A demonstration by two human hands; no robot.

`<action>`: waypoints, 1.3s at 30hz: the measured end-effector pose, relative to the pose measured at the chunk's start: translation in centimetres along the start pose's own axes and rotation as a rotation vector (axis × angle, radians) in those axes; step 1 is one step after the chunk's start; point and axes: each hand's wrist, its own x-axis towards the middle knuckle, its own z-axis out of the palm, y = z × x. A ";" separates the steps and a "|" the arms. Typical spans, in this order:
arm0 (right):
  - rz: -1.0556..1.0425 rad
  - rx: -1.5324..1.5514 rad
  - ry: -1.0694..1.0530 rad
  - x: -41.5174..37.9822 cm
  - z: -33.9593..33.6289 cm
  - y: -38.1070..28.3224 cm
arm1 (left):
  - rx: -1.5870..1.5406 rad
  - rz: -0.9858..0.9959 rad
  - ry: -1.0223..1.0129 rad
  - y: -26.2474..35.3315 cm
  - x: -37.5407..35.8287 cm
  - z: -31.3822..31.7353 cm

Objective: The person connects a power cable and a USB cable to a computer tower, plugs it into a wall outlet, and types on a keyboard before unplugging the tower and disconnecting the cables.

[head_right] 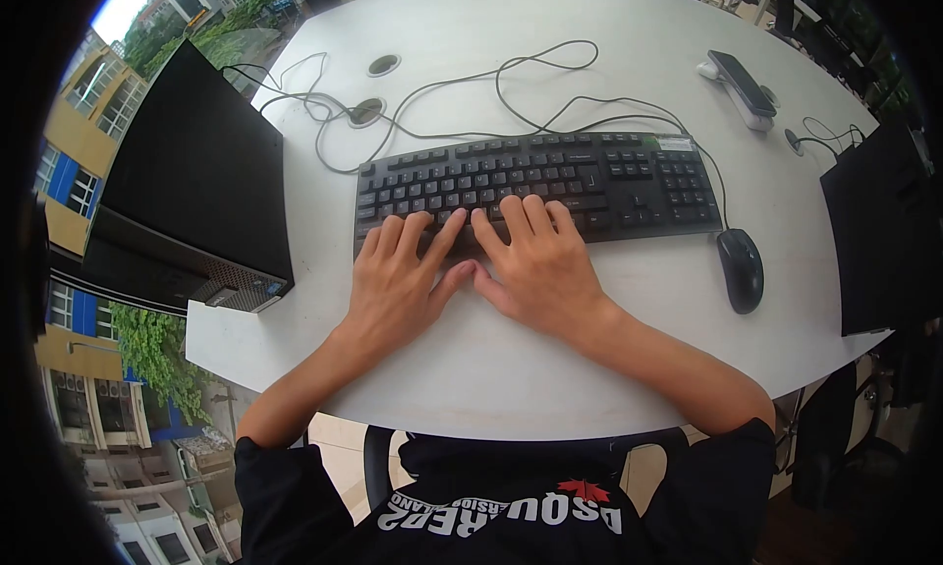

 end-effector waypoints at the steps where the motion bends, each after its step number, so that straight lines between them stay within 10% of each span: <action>1: 0.002 0.009 0.012 -0.1 0.1 0.0 | -0.016 -0.021 -0.015 0.0 0.1 0.0; 10: 0.037 0.140 0.023 -1.0 -1.7 2.1 | -0.001 -0.209 0.263 -0.9 -0.9 -8.7; 17: 0.135 0.280 -0.011 -1.1 -1.0 3.6 | 0.250 -0.693 0.789 -7.8 -8.4 -13.9; 20: 0.138 0.252 -0.030 -0.8 -1.2 4.6 | 0.133 -0.922 0.653 -9.7 -8.9 -11.4; 39: 0.287 0.086 0.118 -1.7 0.6 5.9 | 0.103 -0.915 0.841 -11.5 -8.1 -8.8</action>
